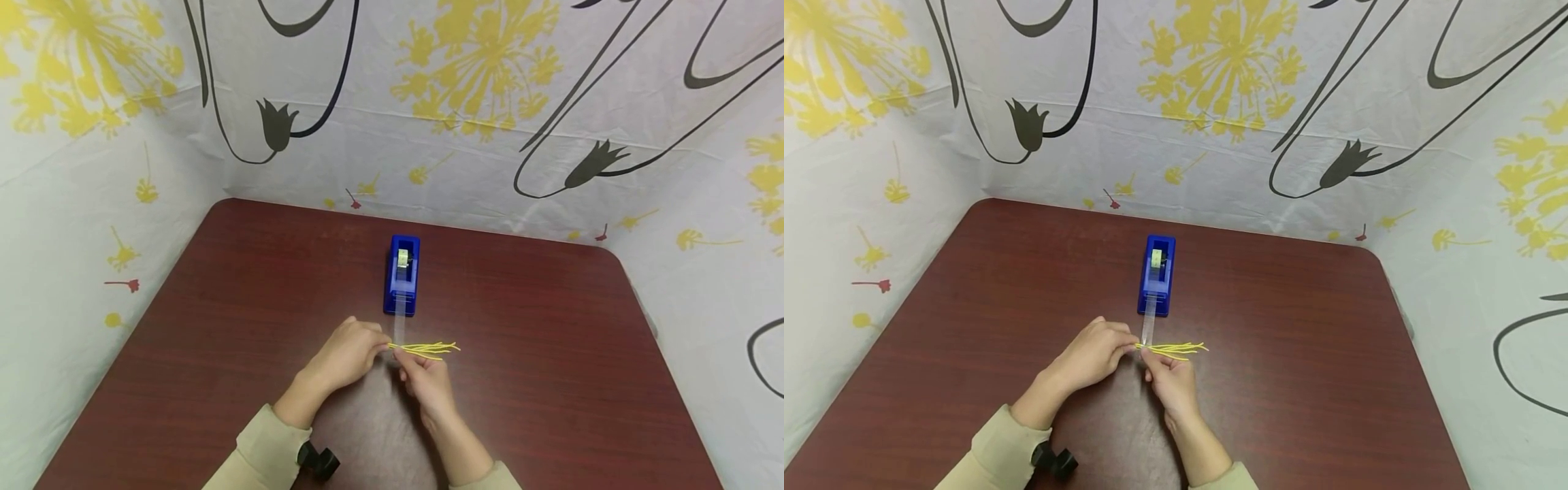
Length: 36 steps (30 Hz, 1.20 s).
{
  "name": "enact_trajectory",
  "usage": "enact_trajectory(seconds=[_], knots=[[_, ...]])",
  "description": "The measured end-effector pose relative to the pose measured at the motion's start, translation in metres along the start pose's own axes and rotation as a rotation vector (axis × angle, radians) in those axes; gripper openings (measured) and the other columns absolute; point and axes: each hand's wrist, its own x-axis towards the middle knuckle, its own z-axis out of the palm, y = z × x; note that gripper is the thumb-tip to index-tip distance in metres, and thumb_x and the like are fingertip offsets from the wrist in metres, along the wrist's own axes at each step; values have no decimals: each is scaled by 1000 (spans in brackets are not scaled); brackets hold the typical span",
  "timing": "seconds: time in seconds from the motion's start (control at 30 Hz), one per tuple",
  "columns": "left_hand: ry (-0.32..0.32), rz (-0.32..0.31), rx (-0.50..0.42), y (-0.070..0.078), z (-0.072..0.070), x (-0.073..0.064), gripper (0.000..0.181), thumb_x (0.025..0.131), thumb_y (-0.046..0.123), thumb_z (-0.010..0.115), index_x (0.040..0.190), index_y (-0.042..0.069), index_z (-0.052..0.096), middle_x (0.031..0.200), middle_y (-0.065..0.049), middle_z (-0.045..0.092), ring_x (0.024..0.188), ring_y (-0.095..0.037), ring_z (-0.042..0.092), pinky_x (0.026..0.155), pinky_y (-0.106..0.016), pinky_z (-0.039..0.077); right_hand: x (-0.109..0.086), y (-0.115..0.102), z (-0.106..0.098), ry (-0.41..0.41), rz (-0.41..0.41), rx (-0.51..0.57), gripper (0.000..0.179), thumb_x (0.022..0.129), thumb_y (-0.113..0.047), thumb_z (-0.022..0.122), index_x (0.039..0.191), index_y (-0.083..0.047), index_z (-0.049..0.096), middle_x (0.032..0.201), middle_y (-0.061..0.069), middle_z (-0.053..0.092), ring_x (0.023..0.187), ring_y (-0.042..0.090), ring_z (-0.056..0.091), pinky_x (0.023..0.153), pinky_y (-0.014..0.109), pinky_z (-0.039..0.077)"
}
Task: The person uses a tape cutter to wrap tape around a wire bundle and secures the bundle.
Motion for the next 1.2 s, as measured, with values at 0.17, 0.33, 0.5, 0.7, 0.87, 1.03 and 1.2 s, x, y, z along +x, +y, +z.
enact_trajectory(seconds=[0.17, 0.33, 0.5, 0.7, 0.87, 1.03, 1.2], knots=[[17, -15, -14, 0, 1, -1, 8, 94, 14, 72, 96, 15, 81, 79, 9, 65, 70, -9, 59, 67, -27, 35, 1, 1, 0, 9, -5, -20, 29, 94, -19, 74, 72, 0, 68, 50, -5, 51, 39, 3, 31, 41, 18, 25], [18, -18, -20, 0, 3, -2, 11, 95, 15, 71, 100, 15, 81, 81, 9, 67, 71, -10, 60, 68, -28, 36, 1, 3, 0, 13, -24, -62, 33, 93, -20, 75, 78, 9, 69, 49, -4, 52, 38, 3, 32, 41, 19, 26], [10, -31, -35, 0, 3, -3, 12, 95, 15, 71, 102, 15, 81, 82, 8, 67, 72, -10, 61, 69, -28, 36, 1, 4, -1, 19, -64, -158, 37, 93, -26, 75, 91, 12, 74, 49, -3, 55, 38, 3, 34, 40, 19, 27], [6, -38, -38, -2, 3, -3, 12, 96, 17, 70, 102, 16, 81, 81, 9, 66, 71, -9, 59, 69, -28, 37, 1, 2, -1, 26, -81, -199, 36, 93, -29, 76, 98, 7, 77, 51, -2, 60, 36, 2, 34, 37, 18, 26], [14, -38, -49, -2, 2, -3, 12, 96, 17, 71, 102, 14, 81, 81, 8, 67, 69, -8, 56, 68, -28, 36, 1, 1, -1, 21, -75, -194, 36, 93, -29, 75, 102, 5, 77, 54, 1, 64, 35, 2, 34, 38, 19, 27], [7, -50, -75, -2, 0, -2, 12, 95, 17, 71, 103, 14, 81, 82, 9, 68, 67, -6, 55, 69, -28, 36, 2, -1, -2, -13, -72, -199, 35, 95, -27, 73, 106, 6, 76, 57, 4, 66, 37, 7, 39, 40, 21, 33], [2, -62, -81, -2, 1, -3, 12, 95, 17, 71, 103, 14, 81, 83, 8, 69, 67, -6, 55, 69, -28, 36, -1, -3, -5, -41, -66, -230, 33, 96, -25, 71, 105, 7, 75, 59, 5, 67, 41, 9, 43, 42, 22, 38]])
